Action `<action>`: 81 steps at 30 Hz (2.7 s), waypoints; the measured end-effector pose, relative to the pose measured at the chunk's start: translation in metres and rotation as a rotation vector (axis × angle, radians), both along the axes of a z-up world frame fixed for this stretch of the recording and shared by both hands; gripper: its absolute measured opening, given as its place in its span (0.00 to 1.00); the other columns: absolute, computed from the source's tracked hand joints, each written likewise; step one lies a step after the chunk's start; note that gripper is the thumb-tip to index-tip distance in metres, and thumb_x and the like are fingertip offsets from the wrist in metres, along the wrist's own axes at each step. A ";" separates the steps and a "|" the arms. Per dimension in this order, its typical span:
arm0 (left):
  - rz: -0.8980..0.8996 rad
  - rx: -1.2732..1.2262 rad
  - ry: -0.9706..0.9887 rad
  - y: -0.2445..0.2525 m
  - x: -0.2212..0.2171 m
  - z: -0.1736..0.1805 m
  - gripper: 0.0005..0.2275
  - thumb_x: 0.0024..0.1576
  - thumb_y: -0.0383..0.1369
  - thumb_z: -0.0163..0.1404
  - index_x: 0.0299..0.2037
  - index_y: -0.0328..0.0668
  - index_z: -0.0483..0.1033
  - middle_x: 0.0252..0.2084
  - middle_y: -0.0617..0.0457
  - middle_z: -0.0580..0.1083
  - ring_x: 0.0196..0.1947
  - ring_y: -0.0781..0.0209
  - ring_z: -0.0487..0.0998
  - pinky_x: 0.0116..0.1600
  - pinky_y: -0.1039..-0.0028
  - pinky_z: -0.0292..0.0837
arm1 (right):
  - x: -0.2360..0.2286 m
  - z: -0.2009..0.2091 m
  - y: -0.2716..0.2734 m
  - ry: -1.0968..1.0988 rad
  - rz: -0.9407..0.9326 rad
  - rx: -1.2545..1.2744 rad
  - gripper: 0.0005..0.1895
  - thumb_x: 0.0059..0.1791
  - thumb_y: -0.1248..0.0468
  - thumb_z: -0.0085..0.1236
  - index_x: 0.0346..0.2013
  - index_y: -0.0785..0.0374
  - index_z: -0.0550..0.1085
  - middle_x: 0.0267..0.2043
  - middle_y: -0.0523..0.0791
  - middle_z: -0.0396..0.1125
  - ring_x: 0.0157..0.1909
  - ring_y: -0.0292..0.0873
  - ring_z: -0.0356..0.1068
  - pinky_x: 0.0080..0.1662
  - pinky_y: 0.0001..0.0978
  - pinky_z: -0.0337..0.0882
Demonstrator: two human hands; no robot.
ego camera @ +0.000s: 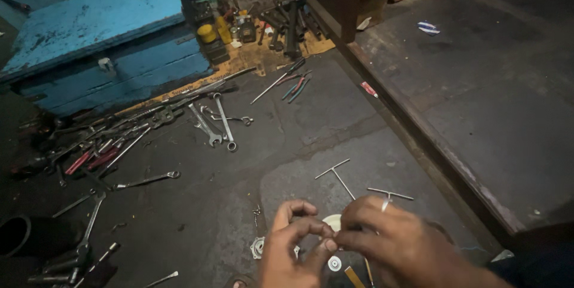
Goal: The person assembles small mechanical parts on the floor. They use a T-handle tool to tighten a screw on a metal housing, then pick up a white circular component and insert a small spring into it.
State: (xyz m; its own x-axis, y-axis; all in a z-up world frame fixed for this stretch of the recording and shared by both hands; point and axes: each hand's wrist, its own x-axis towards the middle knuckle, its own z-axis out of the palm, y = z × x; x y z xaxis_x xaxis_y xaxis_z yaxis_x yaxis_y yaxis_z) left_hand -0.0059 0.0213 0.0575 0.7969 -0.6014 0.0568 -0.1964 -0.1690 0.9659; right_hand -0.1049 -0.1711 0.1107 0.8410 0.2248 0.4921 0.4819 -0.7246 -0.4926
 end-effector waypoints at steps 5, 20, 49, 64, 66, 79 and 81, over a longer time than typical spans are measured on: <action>0.099 -0.013 -0.054 -0.002 -0.004 -0.016 0.06 0.43 0.21 0.64 0.29 0.37 0.83 0.47 0.49 0.69 0.51 0.58 0.73 0.61 0.64 0.66 | 0.008 -0.010 0.003 -0.080 -0.082 0.015 0.13 0.42 0.69 0.64 0.41 0.62 0.77 0.43 0.44 0.72 0.51 0.45 0.73 0.48 0.38 0.74; -0.090 -0.332 0.553 0.010 0.007 -0.036 0.03 0.55 0.20 0.59 0.36 0.28 0.82 0.43 0.50 0.71 0.46 0.61 0.75 0.53 0.69 0.70 | 0.025 -0.044 -0.011 0.598 -0.095 0.931 0.05 0.48 0.69 0.61 0.36 0.69 0.80 0.38 0.45 0.75 0.44 0.37 0.73 0.50 0.32 0.74; 0.208 0.001 0.401 -0.014 -0.003 -0.038 0.03 0.51 0.22 0.60 0.34 0.35 0.84 0.25 0.54 0.79 0.26 0.71 0.77 0.34 0.80 0.72 | 0.029 -0.067 0.014 0.611 -0.669 1.227 0.10 0.43 0.79 0.61 0.37 0.73 0.84 0.35 0.56 0.80 0.35 0.46 0.78 0.39 0.34 0.79; 0.221 -0.047 0.336 -0.009 -0.002 -0.064 0.02 0.51 0.21 0.61 0.33 0.34 0.84 0.26 0.52 0.80 0.26 0.70 0.78 0.36 0.80 0.73 | 0.033 -0.081 0.014 0.645 -0.595 1.241 0.10 0.43 0.76 0.61 0.38 0.73 0.83 0.36 0.55 0.80 0.38 0.48 0.79 0.43 0.36 0.81; 0.213 -0.077 0.343 -0.009 -0.001 -0.061 0.02 0.52 0.22 0.61 0.34 0.34 0.84 0.28 0.52 0.81 0.28 0.70 0.79 0.37 0.79 0.74 | 0.034 -0.080 0.014 0.637 -0.537 1.405 0.10 0.43 0.76 0.59 0.38 0.74 0.82 0.36 0.54 0.79 0.38 0.47 0.79 0.43 0.36 0.81; 0.145 -0.162 0.324 -0.002 -0.001 -0.045 0.02 0.54 0.22 0.61 0.35 0.32 0.83 0.32 0.52 0.81 0.32 0.69 0.78 0.40 0.79 0.74 | 0.040 -0.071 0.006 0.772 -0.344 1.521 0.08 0.45 0.78 0.56 0.38 0.70 0.78 0.39 0.50 0.77 0.40 0.45 0.78 0.45 0.38 0.83; 0.135 -0.185 0.350 0.001 0.001 -0.046 0.03 0.54 0.22 0.60 0.36 0.32 0.83 0.33 0.52 0.81 0.34 0.69 0.80 0.43 0.78 0.77 | 0.039 -0.075 0.005 0.923 -0.246 1.772 0.08 0.46 0.76 0.54 0.38 0.67 0.74 0.37 0.50 0.76 0.40 0.48 0.78 0.47 0.40 0.82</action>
State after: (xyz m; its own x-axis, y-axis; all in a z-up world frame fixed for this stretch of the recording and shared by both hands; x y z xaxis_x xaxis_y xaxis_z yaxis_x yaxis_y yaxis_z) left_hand -0.0046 0.0223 0.0118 0.8583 -0.4952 -0.1346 0.1616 0.0118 0.9868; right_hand -0.0656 -0.1664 0.0359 0.8532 -0.0678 -0.5172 -0.2994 0.7484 -0.5919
